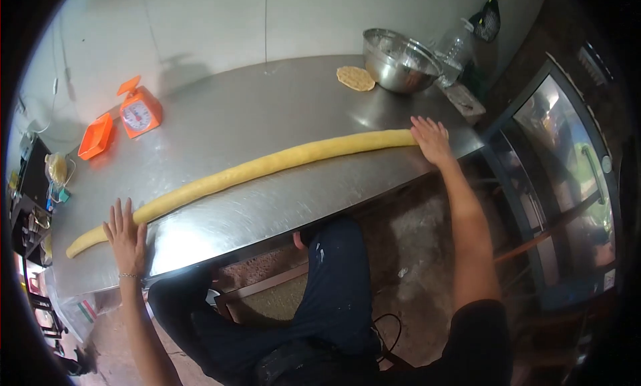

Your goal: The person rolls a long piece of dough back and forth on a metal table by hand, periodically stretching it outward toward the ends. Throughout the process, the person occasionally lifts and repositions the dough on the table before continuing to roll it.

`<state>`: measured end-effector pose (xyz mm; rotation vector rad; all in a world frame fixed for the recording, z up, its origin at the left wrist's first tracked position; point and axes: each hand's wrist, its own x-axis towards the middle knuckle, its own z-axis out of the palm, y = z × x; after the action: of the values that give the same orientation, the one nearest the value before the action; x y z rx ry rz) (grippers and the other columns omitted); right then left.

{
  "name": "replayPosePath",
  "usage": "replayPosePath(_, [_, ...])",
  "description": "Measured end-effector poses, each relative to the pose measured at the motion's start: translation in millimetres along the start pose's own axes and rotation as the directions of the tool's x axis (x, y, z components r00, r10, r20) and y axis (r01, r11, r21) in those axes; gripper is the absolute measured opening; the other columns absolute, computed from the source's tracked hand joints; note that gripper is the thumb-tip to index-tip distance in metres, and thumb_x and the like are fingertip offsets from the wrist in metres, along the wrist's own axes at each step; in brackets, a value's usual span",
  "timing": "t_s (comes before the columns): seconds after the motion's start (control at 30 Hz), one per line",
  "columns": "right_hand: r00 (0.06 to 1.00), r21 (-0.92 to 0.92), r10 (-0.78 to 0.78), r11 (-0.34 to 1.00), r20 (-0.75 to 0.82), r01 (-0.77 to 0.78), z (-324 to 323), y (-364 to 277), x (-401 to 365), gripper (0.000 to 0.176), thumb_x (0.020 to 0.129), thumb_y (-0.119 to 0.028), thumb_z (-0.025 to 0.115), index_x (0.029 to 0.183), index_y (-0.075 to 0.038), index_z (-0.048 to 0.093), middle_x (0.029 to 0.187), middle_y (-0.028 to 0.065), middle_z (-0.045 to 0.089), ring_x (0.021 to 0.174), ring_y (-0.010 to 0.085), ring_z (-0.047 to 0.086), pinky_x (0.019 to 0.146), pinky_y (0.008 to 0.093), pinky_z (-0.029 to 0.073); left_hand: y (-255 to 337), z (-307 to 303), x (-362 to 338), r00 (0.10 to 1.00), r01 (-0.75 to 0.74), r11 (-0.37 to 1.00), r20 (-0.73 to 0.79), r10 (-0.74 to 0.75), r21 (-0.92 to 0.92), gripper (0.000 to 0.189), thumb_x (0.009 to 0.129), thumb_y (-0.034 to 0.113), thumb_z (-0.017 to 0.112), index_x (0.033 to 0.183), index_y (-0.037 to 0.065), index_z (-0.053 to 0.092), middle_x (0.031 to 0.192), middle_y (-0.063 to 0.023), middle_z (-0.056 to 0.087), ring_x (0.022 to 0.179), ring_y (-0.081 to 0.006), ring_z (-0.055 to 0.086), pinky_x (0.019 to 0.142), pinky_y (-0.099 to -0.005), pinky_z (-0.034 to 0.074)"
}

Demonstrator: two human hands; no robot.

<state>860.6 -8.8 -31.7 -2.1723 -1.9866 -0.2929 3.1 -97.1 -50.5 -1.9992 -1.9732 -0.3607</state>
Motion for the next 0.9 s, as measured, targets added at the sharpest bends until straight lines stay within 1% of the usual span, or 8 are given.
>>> replayPosePath(0.13, [1.0,-0.037,0.011,0.999,0.004,-0.011,-16,-6,-50,0.071,0.113,-0.061,0.044,0.17,-0.019,0.043,0.177,0.0158,0.036,0.167,0.0361,0.023,0.136,0.0552,0.011,10,-15,-24,0.998,-0.038,0.998,-0.046,0.036,-0.042,0.074,0.106,0.045,0.058,0.172,0.018,0.038,0.18,-0.0128,0.031,0.168,-0.0372,0.02,0.136,-0.0609,0.004])
replayPosePath(0.23, [1.0,0.027,0.003,1.0,-0.022,-0.002,-25,-11,-93,0.076,0.112,-0.063,0.046,0.173,-0.019,0.036,0.181,0.0164,0.028,0.169,0.0356,0.017,0.136,0.0572,0.008,14,-23,-42,0.998,-0.051,0.996,-0.052,0.047,-0.079,0.081,0.102,0.05,0.061,0.173,0.017,0.037,0.181,-0.0137,0.029,0.17,-0.0372,0.017,0.136,-0.061,0.003])
replayPosePath(0.37, [0.999,0.032,0.025,0.999,-0.033,-0.024,-32,-17,-129,0.081,0.11,-0.067,0.046,0.175,-0.02,0.032,0.183,0.0157,0.023,0.171,0.0352,0.013,0.135,0.0612,0.004,15,-24,-49,0.993,-0.099,0.994,-0.076,0.095,-0.044,0.08,0.106,0.049,0.056,0.175,0.019,0.032,0.183,-0.012,0.025,0.17,-0.0362,0.014,0.136,-0.0618,0.003])
replayPosePath(0.53, [0.998,-0.016,0.055,0.998,-0.037,-0.056,-17,-5,-100,0.078,0.111,-0.068,0.043,0.174,-0.023,0.035,0.182,0.0152,0.025,0.17,0.034,0.015,0.134,0.0644,0.003,15,-22,-45,0.992,-0.108,0.994,-0.069,0.105,-0.032,0.081,0.106,0.056,0.053,0.174,0.018,0.035,0.182,-0.0134,0.027,0.17,-0.0364,0.016,0.135,-0.0623,0.004])
replayPosePath(0.63, [0.995,-0.05,0.095,0.994,0.01,-0.094,-4,16,-55,0.073,0.111,-0.067,0.042,0.17,-0.024,0.042,0.18,0.0153,0.031,0.169,0.0325,0.02,0.134,0.0643,0.003,11,-21,-44,0.992,-0.112,0.993,-0.06,0.111,-0.021,0.082,0.105,0.061,0.05,0.174,0.018,0.036,0.181,-0.015,0.029,0.17,-0.037,0.018,0.135,-0.0625,0.005])
replayPosePath(0.67, [0.996,-0.051,0.076,0.996,-0.04,-0.078,4,25,-39,0.069,0.112,-0.067,0.042,0.163,-0.022,0.054,0.174,0.0159,0.042,0.166,0.0316,0.03,0.133,0.0656,0.005,13,-22,-43,0.992,-0.113,0.993,-0.054,0.111,-0.022,0.082,0.105,0.062,0.049,0.174,0.018,0.036,0.181,-0.0152,0.029,0.169,-0.0373,0.019,0.135,-0.0626,0.005])
replayPosePath(0.73, [0.998,-0.007,0.045,0.999,-0.04,-0.045,-3,25,-13,0.065,0.112,-0.064,0.044,0.152,-0.019,0.067,0.164,0.0172,0.056,0.157,0.0347,0.046,0.133,0.061,0.016,16,-27,-44,0.994,-0.104,0.994,-0.033,0.103,-0.026,0.082,0.105,0.062,0.047,0.173,0.017,0.037,0.181,-0.0157,0.03,0.169,-0.0379,0.019,0.135,-0.0628,0.005])
replayPosePath(0.9, [0.998,0.182,-0.035,0.982,-0.057,0.045,-1,26,49,0.064,0.109,-0.064,0.053,0.139,-0.012,0.075,0.15,0.0184,0.068,0.143,0.0382,0.061,0.124,0.0466,0.039,22,-33,-40,0.996,-0.093,0.994,-0.005,0.093,-0.051,0.084,0.105,0.063,0.045,0.173,0.014,0.038,0.18,-0.0166,0.031,0.169,-0.0388,0.02,0.135,-0.0629,0.005])
